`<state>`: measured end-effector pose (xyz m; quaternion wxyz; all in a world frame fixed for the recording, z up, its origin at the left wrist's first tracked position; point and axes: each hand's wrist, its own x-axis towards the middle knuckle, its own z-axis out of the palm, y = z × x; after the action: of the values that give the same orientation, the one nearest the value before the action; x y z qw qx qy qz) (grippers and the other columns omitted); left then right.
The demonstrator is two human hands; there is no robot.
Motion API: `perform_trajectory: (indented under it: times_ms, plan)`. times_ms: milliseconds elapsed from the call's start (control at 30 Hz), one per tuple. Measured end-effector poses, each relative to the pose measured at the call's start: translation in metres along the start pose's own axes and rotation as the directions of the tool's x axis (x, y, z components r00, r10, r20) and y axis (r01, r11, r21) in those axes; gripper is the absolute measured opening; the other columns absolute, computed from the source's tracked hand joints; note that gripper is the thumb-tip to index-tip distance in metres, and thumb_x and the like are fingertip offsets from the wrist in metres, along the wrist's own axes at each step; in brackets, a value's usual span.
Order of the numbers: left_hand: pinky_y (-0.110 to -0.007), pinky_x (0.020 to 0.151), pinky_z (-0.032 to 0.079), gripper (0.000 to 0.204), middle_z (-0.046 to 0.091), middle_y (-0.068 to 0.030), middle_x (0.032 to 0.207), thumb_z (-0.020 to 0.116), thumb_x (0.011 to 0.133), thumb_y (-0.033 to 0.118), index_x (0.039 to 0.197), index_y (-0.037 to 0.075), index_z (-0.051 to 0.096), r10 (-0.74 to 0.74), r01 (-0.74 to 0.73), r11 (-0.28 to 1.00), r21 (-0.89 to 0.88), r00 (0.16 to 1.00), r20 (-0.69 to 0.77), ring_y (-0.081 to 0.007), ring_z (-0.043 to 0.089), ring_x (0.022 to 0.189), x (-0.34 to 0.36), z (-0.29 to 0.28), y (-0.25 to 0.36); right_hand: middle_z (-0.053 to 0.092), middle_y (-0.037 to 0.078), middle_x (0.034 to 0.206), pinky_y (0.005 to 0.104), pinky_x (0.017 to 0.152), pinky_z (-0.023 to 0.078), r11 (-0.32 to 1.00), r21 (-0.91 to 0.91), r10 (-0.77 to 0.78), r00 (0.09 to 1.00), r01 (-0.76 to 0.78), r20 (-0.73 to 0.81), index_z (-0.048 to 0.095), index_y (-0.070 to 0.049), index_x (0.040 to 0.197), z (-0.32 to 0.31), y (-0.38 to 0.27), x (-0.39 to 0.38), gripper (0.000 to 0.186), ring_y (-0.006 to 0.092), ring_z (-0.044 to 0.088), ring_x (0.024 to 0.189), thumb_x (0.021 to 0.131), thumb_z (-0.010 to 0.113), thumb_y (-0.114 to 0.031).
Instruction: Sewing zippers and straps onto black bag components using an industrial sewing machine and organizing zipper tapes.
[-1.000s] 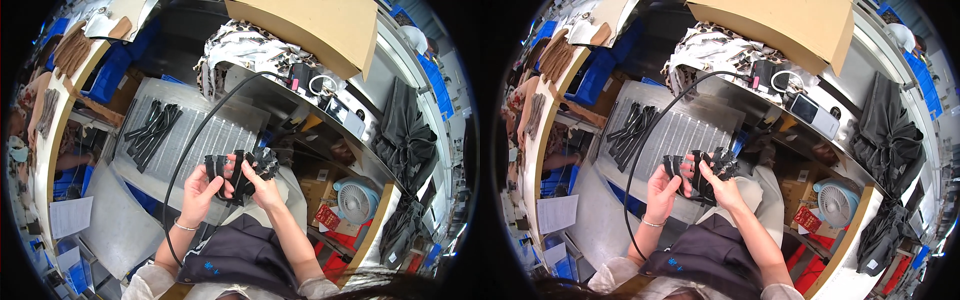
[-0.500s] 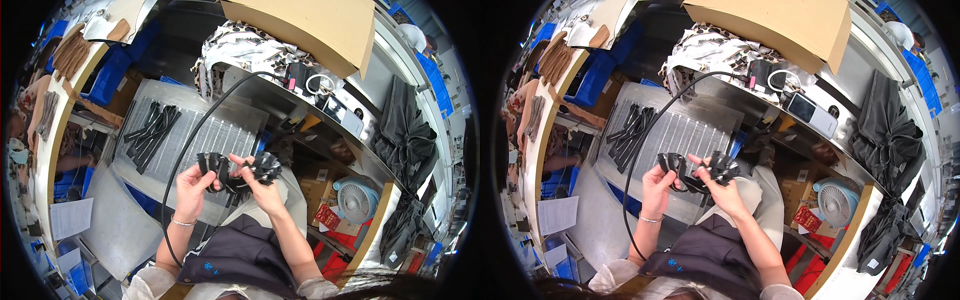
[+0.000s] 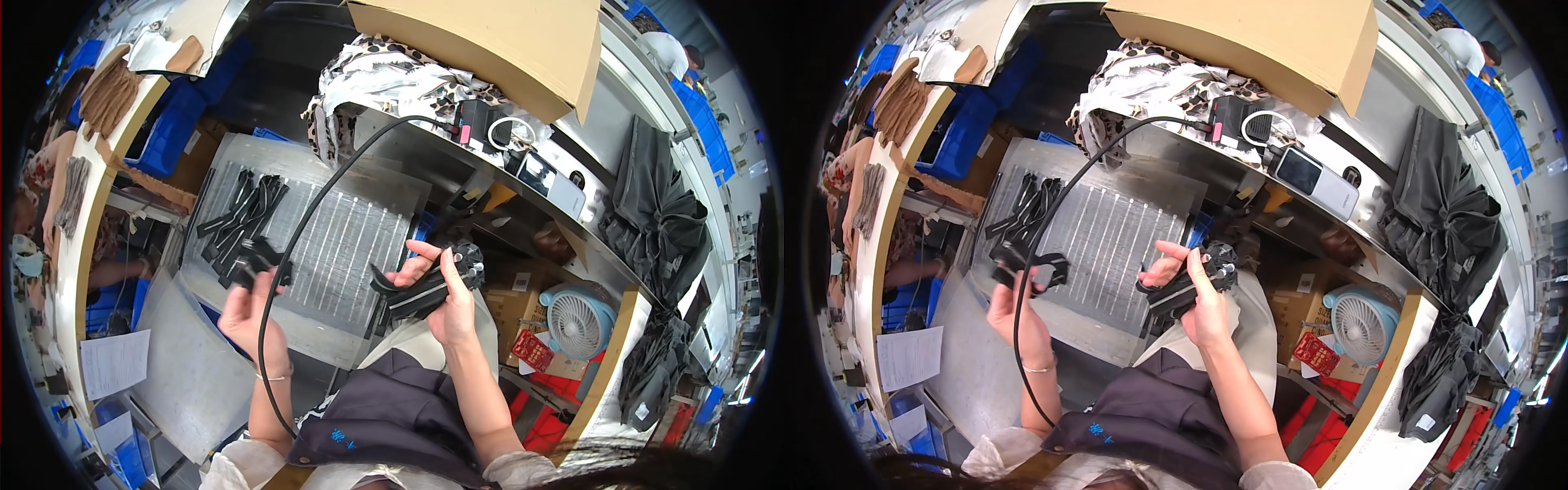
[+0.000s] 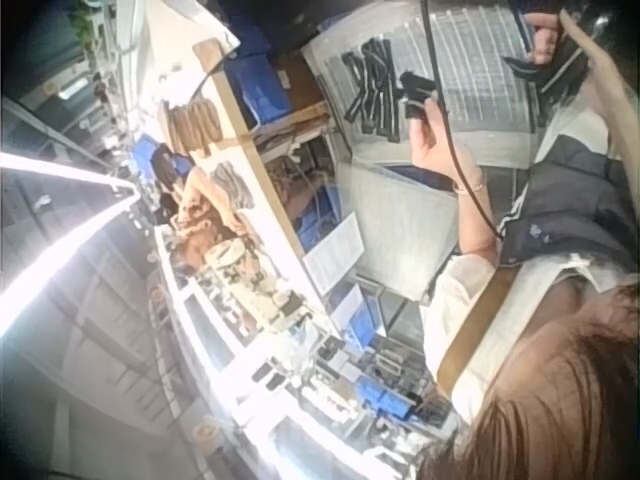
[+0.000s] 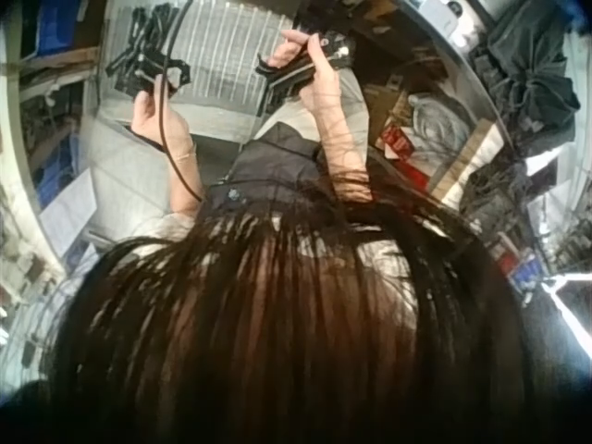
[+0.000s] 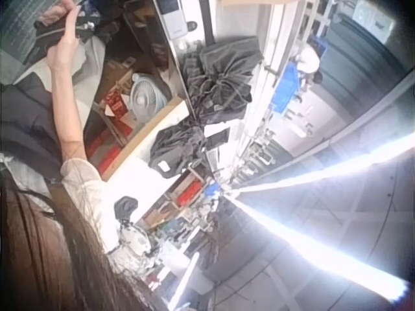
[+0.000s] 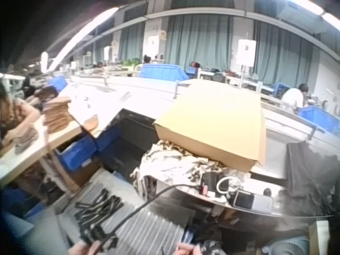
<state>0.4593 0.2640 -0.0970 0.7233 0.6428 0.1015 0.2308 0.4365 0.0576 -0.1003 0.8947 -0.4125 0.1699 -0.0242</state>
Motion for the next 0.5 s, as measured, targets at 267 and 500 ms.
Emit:
perform_trajectory:
  times_ms: [267, 500]
  plan:
    - [-0.027, 0.068, 0.055, 0.018, 0.061, -0.0161, 0.098, 0.059, 0.078, -0.013, 0.094, -0.006, 0.062, -0.069, 0.111, 0.989, -0.100, 0.934, 0.350, -0.0193, 0.062, 0.085, -0.056, 0.026, -0.020, 0.055, -0.002, 0.084, 0.0222, 0.065, 0.041, 0.920, -0.389, 0.009, 0.988, 0.052, 0.154, 0.058, -0.002, 0.105, 0.008, 0.034, -0.008, 0.021, 0.0056, 0.047, 0.072, 0.088, 0.060, -0.014]
    - [-0.023, 0.069, 0.049, 0.014, 0.059, -0.0096, 0.093, 0.060, 0.081, -0.007, 0.096, -0.005, 0.059, -0.190, 0.263, 0.958, -0.114, 0.882, 0.432, -0.0124, 0.058, 0.085, -0.060, 0.037, -0.012, 0.055, 0.002, 0.094, 0.0228, 0.075, 0.042, 0.944, -0.314, -0.064, 0.989, 0.104, 0.133, 0.055, -0.004, 0.119, 0.008, 0.040, -0.009, 0.033, 0.0097, 0.050, 0.086, 0.088, 0.060, -0.013]
